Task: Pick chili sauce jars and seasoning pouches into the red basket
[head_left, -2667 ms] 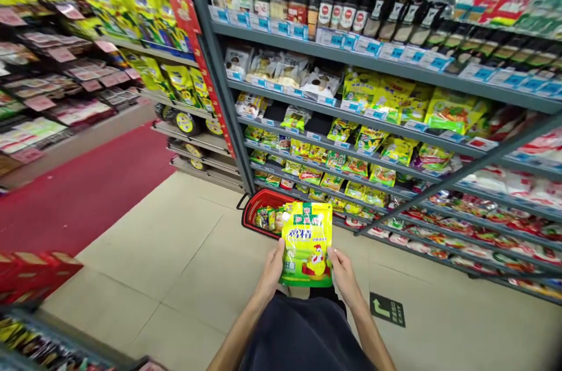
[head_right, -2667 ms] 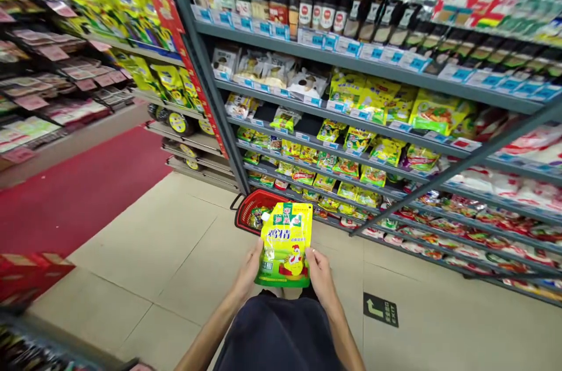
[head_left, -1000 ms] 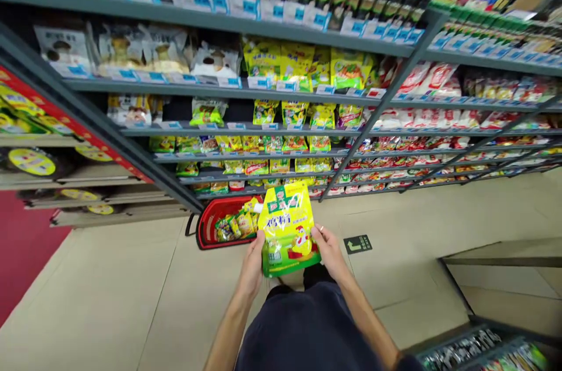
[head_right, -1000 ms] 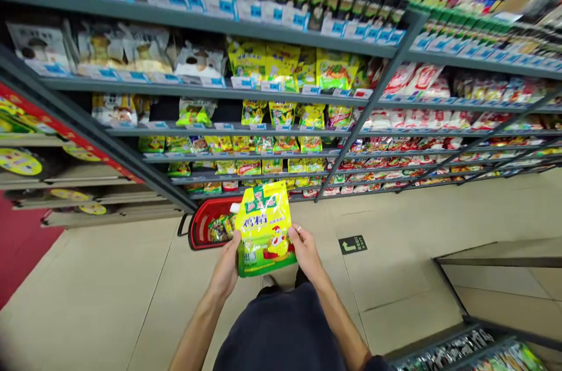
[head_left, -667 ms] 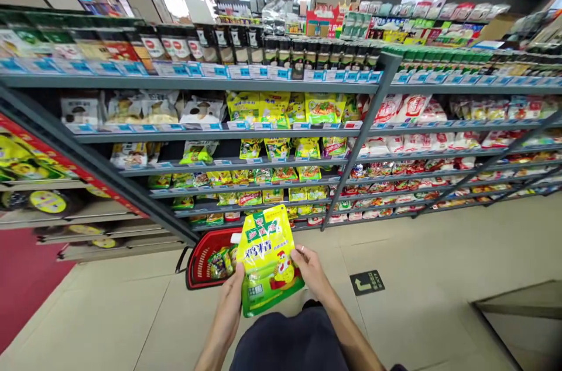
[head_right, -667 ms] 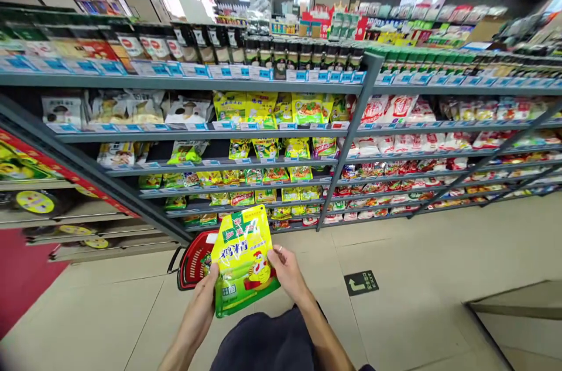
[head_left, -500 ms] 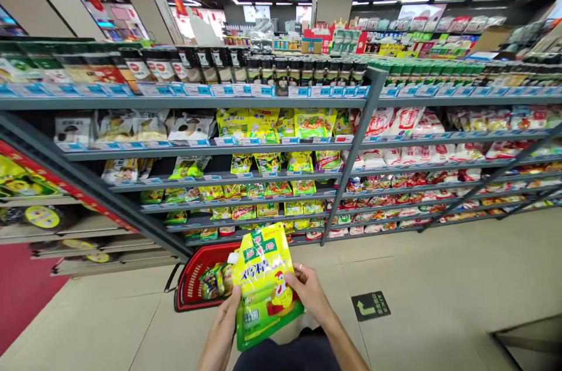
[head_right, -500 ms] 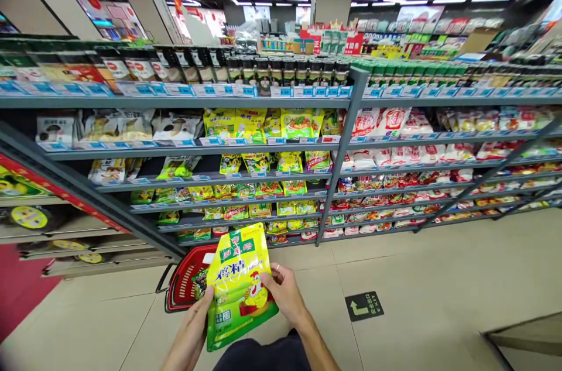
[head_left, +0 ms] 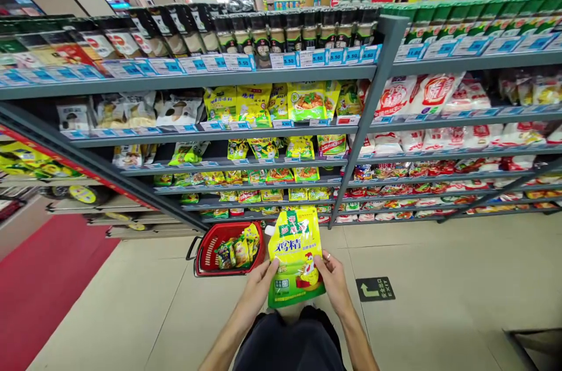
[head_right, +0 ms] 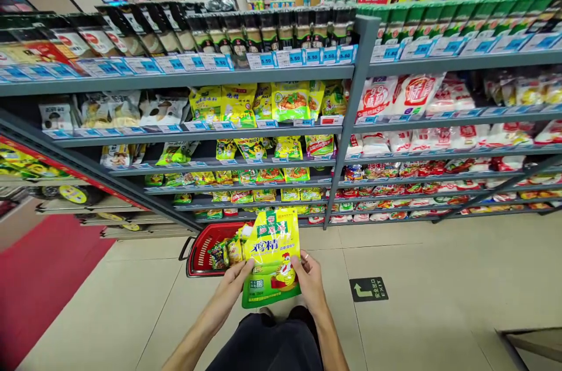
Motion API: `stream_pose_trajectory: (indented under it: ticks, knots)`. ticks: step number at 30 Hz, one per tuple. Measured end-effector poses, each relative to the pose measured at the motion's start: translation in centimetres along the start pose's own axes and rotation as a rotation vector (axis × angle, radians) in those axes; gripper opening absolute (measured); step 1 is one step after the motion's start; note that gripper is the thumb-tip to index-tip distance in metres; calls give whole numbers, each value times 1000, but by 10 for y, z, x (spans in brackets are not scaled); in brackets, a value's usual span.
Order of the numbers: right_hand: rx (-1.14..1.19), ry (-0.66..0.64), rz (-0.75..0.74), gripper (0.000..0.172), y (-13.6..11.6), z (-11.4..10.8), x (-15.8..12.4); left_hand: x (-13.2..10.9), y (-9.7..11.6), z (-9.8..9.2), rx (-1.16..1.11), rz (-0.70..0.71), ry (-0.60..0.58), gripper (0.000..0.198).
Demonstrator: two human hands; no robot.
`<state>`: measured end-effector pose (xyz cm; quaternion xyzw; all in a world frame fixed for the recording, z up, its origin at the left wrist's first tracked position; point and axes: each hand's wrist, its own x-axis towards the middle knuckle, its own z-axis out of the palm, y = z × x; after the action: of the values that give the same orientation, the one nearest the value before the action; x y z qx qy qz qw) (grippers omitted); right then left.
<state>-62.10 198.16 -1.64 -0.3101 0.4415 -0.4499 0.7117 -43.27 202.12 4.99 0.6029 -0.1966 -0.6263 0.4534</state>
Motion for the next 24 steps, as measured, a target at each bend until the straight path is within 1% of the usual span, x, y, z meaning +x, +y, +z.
stream_pose_trajectory:
  ticks: [2,4,6,9,11,13,16,18,21,24]
  knots:
    - [0,3,24,53,4,0,3,3,-4,-2,-11,9,3,63]
    - [-19,-9,50,55,6,6,8,5,-7,-11,-68,-4,49,63]
    - [-51,-39,62,56,6,18,14,5,-8,-26,-140,-32,86,60]
    - [-86,-90,72,54,8,44,23,4,-5,-56,-220,-46,80,56]
    - [-94,-108,68,53,13,66,26,4,-2,-81,-255,-42,77,54]
    - [-109,-121,51,52,22,91,26,5,0,-110,-286,-50,97,49]
    - [-144,-107,46,51,42,138,20,6,2,-161,-351,-104,153,43]
    - [-175,-49,55,51,57,174,15,7,6,-198,-394,-132,188,42]
    - [-234,64,5,56,76,227,7,9,19,-246,-410,-76,172,39]
    - [-270,77,-52,58,92,268,2,13,32,-283,-405,-14,141,33]
